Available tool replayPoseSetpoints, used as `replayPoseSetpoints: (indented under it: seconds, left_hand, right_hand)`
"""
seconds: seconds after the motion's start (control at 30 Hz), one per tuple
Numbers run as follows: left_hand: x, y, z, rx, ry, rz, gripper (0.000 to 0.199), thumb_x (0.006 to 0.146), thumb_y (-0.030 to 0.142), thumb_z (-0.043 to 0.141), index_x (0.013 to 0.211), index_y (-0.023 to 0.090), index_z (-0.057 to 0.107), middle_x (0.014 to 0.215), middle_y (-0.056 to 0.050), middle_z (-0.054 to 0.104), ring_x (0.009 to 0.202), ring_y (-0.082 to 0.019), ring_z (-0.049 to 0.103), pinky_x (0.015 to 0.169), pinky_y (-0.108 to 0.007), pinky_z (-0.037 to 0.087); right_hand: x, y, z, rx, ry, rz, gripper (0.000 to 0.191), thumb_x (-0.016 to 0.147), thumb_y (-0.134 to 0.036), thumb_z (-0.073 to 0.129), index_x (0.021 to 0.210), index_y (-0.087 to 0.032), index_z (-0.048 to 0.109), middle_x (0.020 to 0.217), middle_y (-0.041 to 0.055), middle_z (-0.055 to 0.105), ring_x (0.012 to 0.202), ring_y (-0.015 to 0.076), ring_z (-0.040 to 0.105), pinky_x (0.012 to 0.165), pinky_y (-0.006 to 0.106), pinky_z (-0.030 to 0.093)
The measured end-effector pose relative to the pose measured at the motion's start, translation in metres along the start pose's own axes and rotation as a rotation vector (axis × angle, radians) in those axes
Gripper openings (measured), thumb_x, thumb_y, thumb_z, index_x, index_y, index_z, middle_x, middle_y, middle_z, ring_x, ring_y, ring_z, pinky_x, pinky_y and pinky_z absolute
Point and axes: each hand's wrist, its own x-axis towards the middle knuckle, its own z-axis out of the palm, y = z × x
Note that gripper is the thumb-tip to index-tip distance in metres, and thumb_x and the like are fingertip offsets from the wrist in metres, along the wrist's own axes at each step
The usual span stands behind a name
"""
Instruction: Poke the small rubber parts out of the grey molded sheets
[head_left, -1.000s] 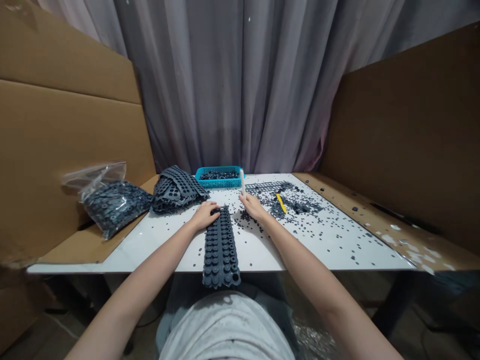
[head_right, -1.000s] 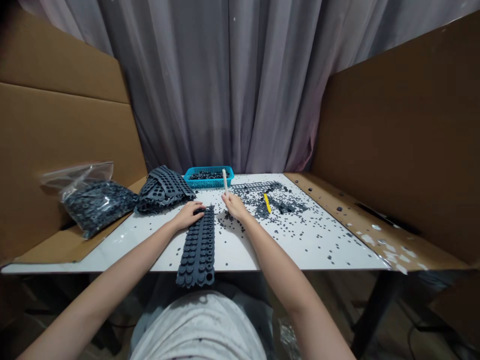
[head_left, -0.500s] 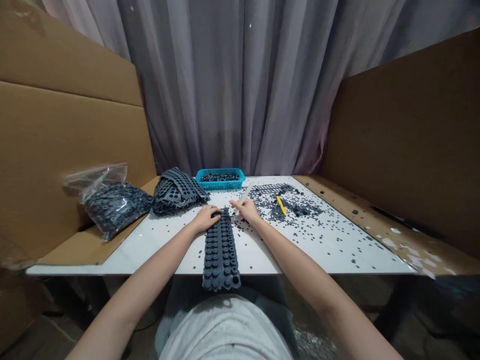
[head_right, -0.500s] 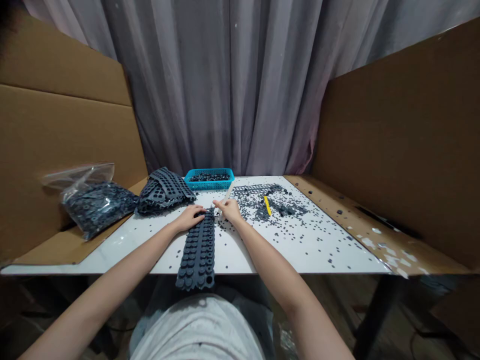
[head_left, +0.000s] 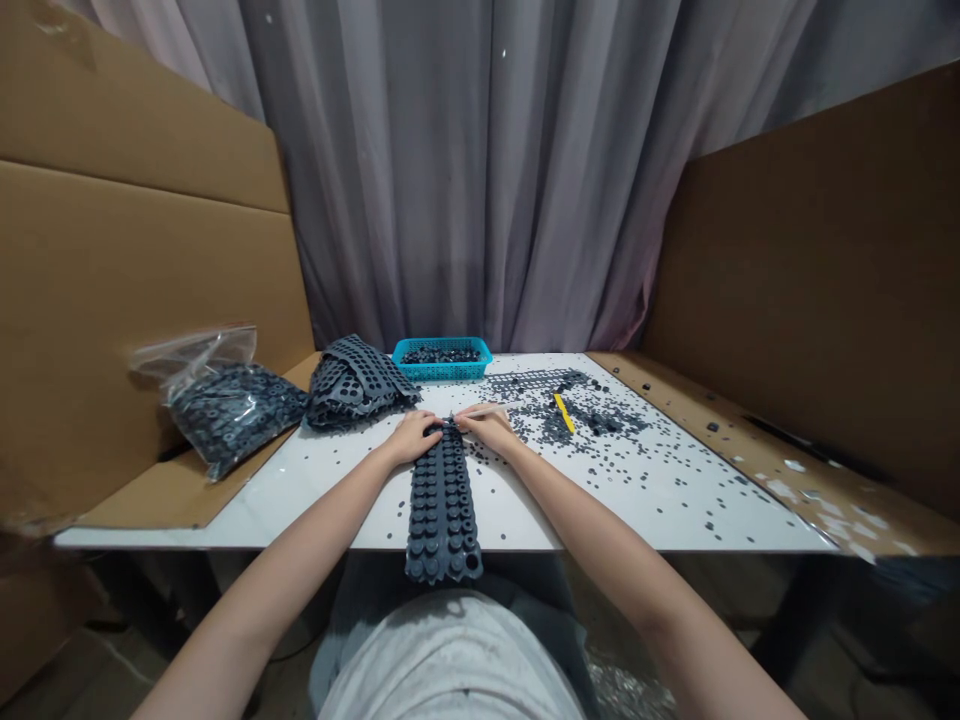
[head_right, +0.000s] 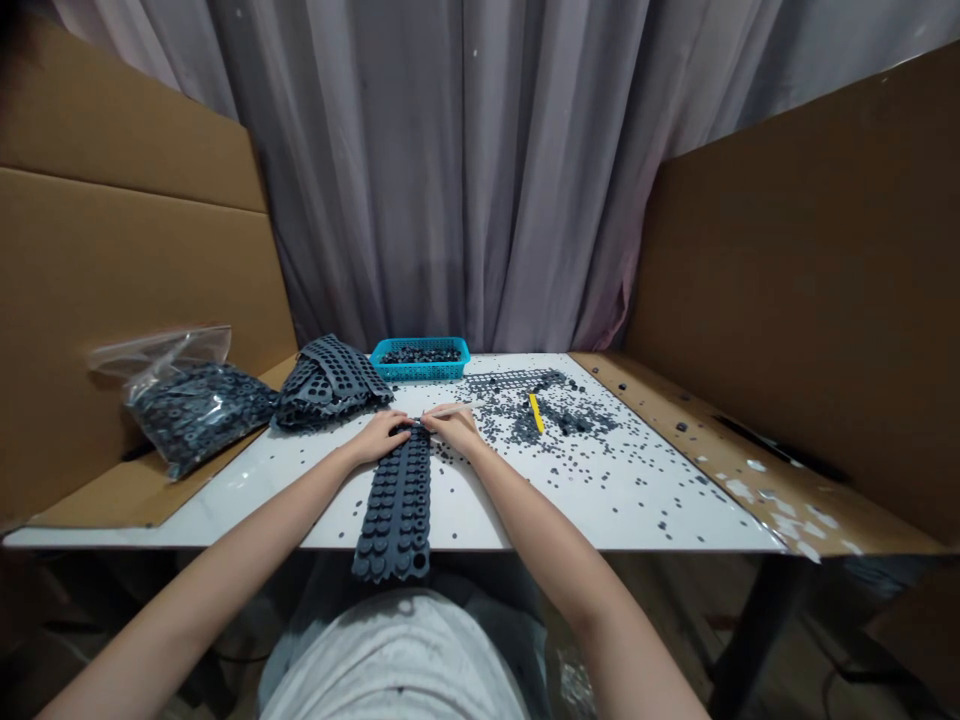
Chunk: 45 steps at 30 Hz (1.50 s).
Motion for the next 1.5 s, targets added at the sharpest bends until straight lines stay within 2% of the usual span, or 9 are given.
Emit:
replayPoseSetpoints:
  seconds: [0.17, 0.33, 0.67, 0.87, 1.03, 1.1, 1.3, 1.5]
  left_hand:
    - [0.000, 0.001, -0.001, 0.001, -0.009, -0.012, 0.029, 0.091, 0.031, 0.055, 0.117, 0.018, 0.056, 0.123, -0.009, 0.055, 0.107, -0.023, 0.056, 0.090, -0.046, 0.047]
    - [0.000, 0.002, -0.001, 0.007, -0.015, -0.030, 0.030, 0.091, 0.032, 0.055, 0.118, 0.018, 0.055, 0.124, -0.010, 0.055, 0.107, -0.024, 0.056, 0.090, -0.046, 0.047]
    - [0.000, 0.007, -0.001, 0.033, -0.032, -0.066, 0.033, 0.091, 0.032, 0.055, 0.121, 0.018, 0.054, 0.128, -0.010, 0.052, 0.110, -0.025, 0.055, 0.091, -0.047, 0.047]
    - [-0.001, 0.009, -0.003, 0.032, -0.049, -0.081, 0.034, 0.091, 0.032, 0.055, 0.122, 0.018, 0.053, 0.128, -0.010, 0.052, 0.110, -0.025, 0.055, 0.091, -0.048, 0.047]
    - [-0.001, 0.009, -0.004, 0.018, -0.049, -0.084, 0.034, 0.091, 0.032, 0.055, 0.122, 0.019, 0.053, 0.130, -0.010, 0.051, 0.111, -0.025, 0.054, 0.092, -0.048, 0.046]
    - [-0.001, 0.009, -0.004, 0.012, -0.050, -0.086, 0.034, 0.091, 0.032, 0.055, 0.122, 0.019, 0.053, 0.130, -0.010, 0.051, 0.112, -0.025, 0.054, 0.093, -0.048, 0.046]
    - [-0.001, 0.008, -0.003, 0.000, -0.059, -0.092, 0.035, 0.091, 0.032, 0.055, 0.123, 0.018, 0.053, 0.130, -0.010, 0.051, 0.112, -0.026, 0.053, 0.093, -0.049, 0.045]
    - [0.000, 0.007, -0.001, -0.001, -0.068, -0.096, 0.035, 0.091, 0.032, 0.055, 0.124, 0.019, 0.052, 0.132, -0.010, 0.049, 0.114, -0.026, 0.052, 0.095, -0.050, 0.044]
  right_hand:
    - [0.005, 0.008, 0.008, -0.053, -0.041, -0.067, 0.015, 0.075, -0.032, 0.064, 0.075, -0.018, 0.068, 0.079, 0.0047, 0.072, 0.074, 0.0183, 0.066, 0.067, 0.027, 0.049]
    - [0.006, 0.015, 0.010, -0.105, -0.092, -0.126, 0.015, 0.081, -0.031, 0.060, 0.075, -0.018, 0.062, 0.075, 0.0036, 0.070, 0.067, 0.0153, 0.062, 0.060, 0.024, 0.046]
    - [0.005, 0.007, 0.008, -0.287, -0.194, -0.280, 0.006, 0.083, -0.025, 0.058, 0.080, -0.020, 0.059, 0.082, 0.0018, 0.068, 0.076, 0.0164, 0.059, 0.071, 0.025, 0.040]
    - [0.010, 0.013, 0.009, -0.329, -0.082, -0.240, 0.010, 0.083, -0.027, 0.057, 0.076, -0.021, 0.054, 0.071, 0.0009, 0.061, 0.070, 0.0171, 0.053, 0.066, 0.025, 0.036]
    - [0.006, 0.013, -0.002, -0.253, 0.048, -0.182, 0.019, 0.089, -0.036, 0.045, 0.080, -0.020, 0.052, 0.075, 0.0023, 0.061, 0.073, 0.0187, 0.055, 0.069, 0.028, 0.039]
    - [0.002, 0.012, -0.006, -0.193, 0.020, -0.170, 0.023, 0.089, -0.041, 0.044, 0.082, -0.021, 0.052, 0.082, 0.0030, 0.064, 0.079, 0.0185, 0.058, 0.072, 0.028, 0.042]
    - [-0.005, 0.012, -0.004, -0.044, -0.191, -0.149, 0.030, 0.084, -0.050, 0.054, 0.081, -0.020, 0.056, 0.092, 0.0047, 0.070, 0.085, 0.0181, 0.064, 0.076, 0.030, 0.049]
    - [-0.005, 0.009, 0.001, -0.021, -0.249, -0.159, 0.027, 0.082, -0.046, 0.059, 0.078, -0.020, 0.059, 0.091, 0.0059, 0.071, 0.086, 0.0191, 0.065, 0.079, 0.032, 0.049]
